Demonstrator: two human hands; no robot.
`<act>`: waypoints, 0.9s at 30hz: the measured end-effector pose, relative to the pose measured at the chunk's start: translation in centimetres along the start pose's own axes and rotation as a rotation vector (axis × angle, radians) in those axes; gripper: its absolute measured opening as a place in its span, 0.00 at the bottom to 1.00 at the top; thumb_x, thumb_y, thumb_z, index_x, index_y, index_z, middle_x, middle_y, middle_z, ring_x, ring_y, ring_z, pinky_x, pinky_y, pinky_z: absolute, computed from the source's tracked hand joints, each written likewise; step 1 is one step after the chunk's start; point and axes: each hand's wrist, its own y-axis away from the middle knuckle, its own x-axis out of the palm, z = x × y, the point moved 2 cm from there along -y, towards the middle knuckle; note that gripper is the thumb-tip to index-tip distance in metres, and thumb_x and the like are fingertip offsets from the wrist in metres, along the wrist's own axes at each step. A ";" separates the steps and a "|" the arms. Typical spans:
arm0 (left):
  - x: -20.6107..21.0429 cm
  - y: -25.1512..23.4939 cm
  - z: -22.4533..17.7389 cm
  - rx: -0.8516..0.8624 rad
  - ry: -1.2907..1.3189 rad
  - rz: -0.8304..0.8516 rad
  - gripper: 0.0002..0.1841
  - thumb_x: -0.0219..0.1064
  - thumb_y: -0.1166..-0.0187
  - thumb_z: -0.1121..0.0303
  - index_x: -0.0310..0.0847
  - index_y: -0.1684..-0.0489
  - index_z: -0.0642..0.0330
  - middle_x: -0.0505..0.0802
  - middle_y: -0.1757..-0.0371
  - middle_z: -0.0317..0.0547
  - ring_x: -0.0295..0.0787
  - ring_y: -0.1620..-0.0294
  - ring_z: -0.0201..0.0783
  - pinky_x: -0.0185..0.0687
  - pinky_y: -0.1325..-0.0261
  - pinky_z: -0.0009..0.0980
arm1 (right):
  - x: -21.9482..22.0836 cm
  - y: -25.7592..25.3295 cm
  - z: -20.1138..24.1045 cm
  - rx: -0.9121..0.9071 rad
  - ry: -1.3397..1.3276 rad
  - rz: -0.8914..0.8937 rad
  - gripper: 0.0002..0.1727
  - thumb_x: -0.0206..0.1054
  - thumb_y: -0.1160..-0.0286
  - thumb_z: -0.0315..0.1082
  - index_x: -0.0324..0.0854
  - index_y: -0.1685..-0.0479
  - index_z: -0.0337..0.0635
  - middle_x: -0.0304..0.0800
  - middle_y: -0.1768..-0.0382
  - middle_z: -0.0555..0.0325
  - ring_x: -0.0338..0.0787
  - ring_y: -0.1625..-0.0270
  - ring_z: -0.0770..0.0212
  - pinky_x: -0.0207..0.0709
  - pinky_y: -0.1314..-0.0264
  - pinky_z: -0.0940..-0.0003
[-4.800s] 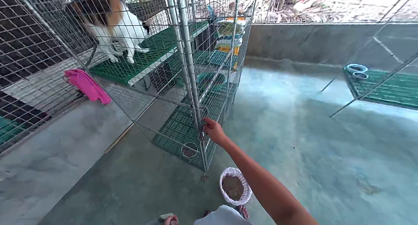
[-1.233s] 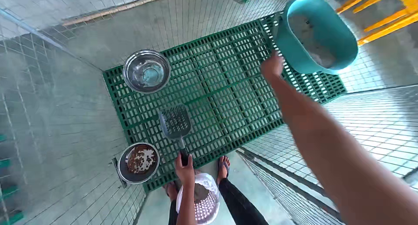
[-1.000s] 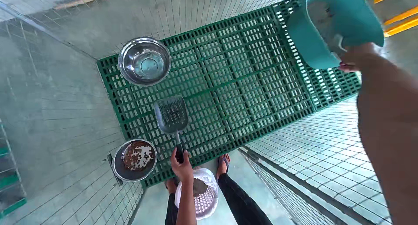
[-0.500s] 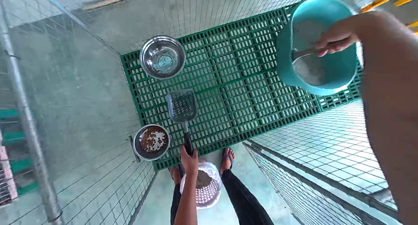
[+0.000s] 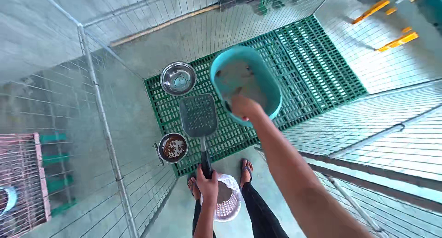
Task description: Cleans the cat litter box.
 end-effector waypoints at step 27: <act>6.3 0.4 -14.1 0.056 0.507 0.477 0.29 0.33 0.06 0.64 0.62 0.25 0.86 0.77 0.26 0.79 0.74 0.23 0.57 0.66 0.18 0.44 | 13.6 9.6 -6.6 0.017 -1.507 -0.620 0.25 0.72 0.25 0.25 0.69 0.32 0.22 0.85 0.50 0.37 0.88 0.51 0.52 0.84 0.44 0.56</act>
